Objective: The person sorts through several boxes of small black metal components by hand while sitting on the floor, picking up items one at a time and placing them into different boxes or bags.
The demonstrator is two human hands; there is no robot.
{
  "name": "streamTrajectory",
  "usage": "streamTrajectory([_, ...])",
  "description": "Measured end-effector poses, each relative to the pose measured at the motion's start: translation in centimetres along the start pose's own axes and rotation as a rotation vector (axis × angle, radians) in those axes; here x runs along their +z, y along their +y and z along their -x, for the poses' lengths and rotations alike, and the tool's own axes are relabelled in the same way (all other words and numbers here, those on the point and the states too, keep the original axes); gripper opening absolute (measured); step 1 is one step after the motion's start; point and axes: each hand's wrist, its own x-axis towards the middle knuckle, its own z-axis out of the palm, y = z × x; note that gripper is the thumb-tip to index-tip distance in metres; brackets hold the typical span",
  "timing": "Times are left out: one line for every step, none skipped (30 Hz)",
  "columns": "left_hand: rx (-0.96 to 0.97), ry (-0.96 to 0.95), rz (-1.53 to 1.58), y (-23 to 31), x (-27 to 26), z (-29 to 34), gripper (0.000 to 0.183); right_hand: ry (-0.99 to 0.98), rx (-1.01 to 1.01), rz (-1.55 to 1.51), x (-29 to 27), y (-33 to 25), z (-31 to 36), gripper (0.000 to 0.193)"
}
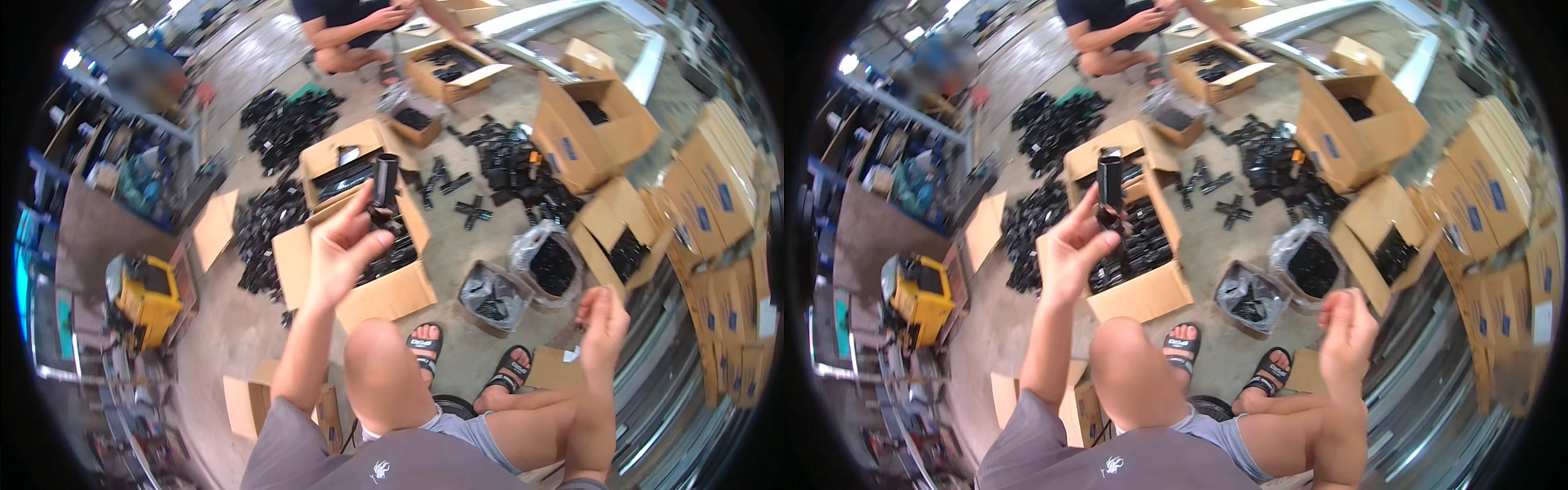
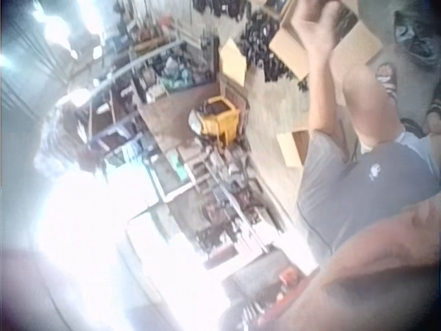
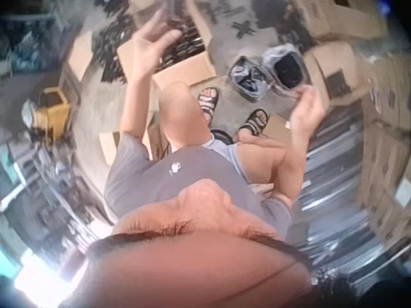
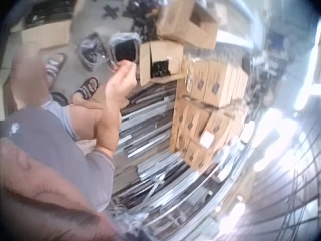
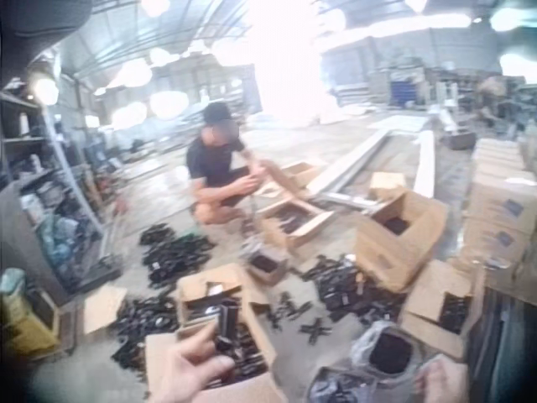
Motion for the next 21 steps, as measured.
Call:
streamTrajectory([-0.036, 0.049, -0.074, -0.5, -2.5, -0.4, 0.075, 0.008, 0.001, -0.023, 0.0, 0.2, 0.0, 0.039])
streamTrajectory([-0.068, 0.096, -0.151, -1.4, -5.6, -0.6, 0.075, 0.020, 0.001, -0.052, 0.1, 0.2, -0.1, 0.039])
streamTrajectory([-0.094, 0.137, -0.319, -3.7, -9.4, -0.6, 0.076, 0.008, -0.018, -0.042, 0.4, 0.3, -0.2, 0.038])
streamTrajectory([-0.140, 0.165, -0.551, -6.8, -14.0, 0.0, 0.078, -0.019, -0.016, -0.024, 1.0, 0.0, -0.3, 0.038])
streamTrajectory([-0.254, 0.163, -0.753, -8.2, -15.8, 0.2, 0.078, -0.028, -0.014, 0.009, 1.4, -0.2, -0.5, 0.038])
streamTrajectory([-0.394, 0.219, -0.875, -9.1, -16.3, 0.8, 0.074, -0.036, -0.013, 0.039, 1.5, -0.4, -0.8, 0.038])
streamTrajectory([-0.397, 0.215, -0.981, -11.3, -18.5, 1.7, 0.071, -0.065, 0.005, 0.065, 1.5, -0.3, -1.0, 0.036])
streamTrajectory([-0.414, 0.185, -0.991, -16.3, -24.7, 3.7, 0.067, -0.112, -0.003, 0.043, 2.1, -0.4, -1.1, 0.035])
streamTrajectory([-0.511, 0.152, -1.121, -17.7, -22.8, 2.4, 0.063, -0.102, -0.003, 0.079, 2.1, 0.0, -1.3, 0.034])
streamTrajectory([-0.494, 0.119, -1.172, -19.1, -23.2, 1.9, 0.060, -0.117, -0.004, 0.089, 2.3, 0.2, -1.5, 0.033])
streamTrajectory([-0.486, 0.092, -1.224, -21.2, -24.1, 2.0, 0.058, -0.131, -0.001, 0.109, 2.8, 0.2, -1.6, 0.032])
streamTrajectory([-0.475, 0.058, -1.267, -22.7, -24.1, 1.7, 0.056, -0.141, 0.002, 0.139, 3.2, 0.3, -1.8, 0.031])
streamTrajectory([-0.453, 0.068, -1.250, -24.1, -24.2, 1.2, 0.051, -0.151, 0.006, 0.168, 3.6, 0.4, -1.9, 0.030])
streamTrajectory([-0.448, 0.079, -1.267, -25.0, -24.2, 0.3, 0.050, -0.163, -0.001, 0.188, 4.0, 0.6, -2.1, 0.029])
streamTrajectory([-0.444, 0.092, -1.284, -25.8, -24.3, -0.6, 0.049, -0.175, -0.008, 0.208, 4.5, 0.9, -2.2, 0.029])
streamTrajectory([-0.441, 0.104, -1.302, -26.5, -24.5, -1.5, 0.049, -0.188, -0.015, 0.228, 4.8, 1.0, -2.4, 0.028])
streamTrajectory([-0.431, 0.087, -1.346, -27.0, -24.9, -2.4, 0.049, -0.208, 0.005, 0.245, 5.1, 1.2, -2.6, 0.026])
streamTrajectory([-0.421, 0.069, -1.391, -27.5, -25.3, -3.3, 0.049, -0.217, 0.002, 0.264, 5.5, 1.3, -2.7, 0.025])
streamTrajectory([-0.411, 0.052, -1.436, -28.0, -25.8, -4.0, 0.049, -0.227, -0.001, 0.282, 5.8, 1.4, -2.9, 0.025])
streamTrajectory([-0.420, 0.026, -1.444, -28.4, -25.8, -4.9, 0.049, -0.230, 0.001, 0.303, 6.0, 1.6, -3.0, 0.024])
streamTrajectory([-0.428, -0.001, -1.452, -28.8, -25.9, -5.7, 0.049, -0.232, 0.023, 0.304, 6.2, 1.8, -3.1, 0.023])
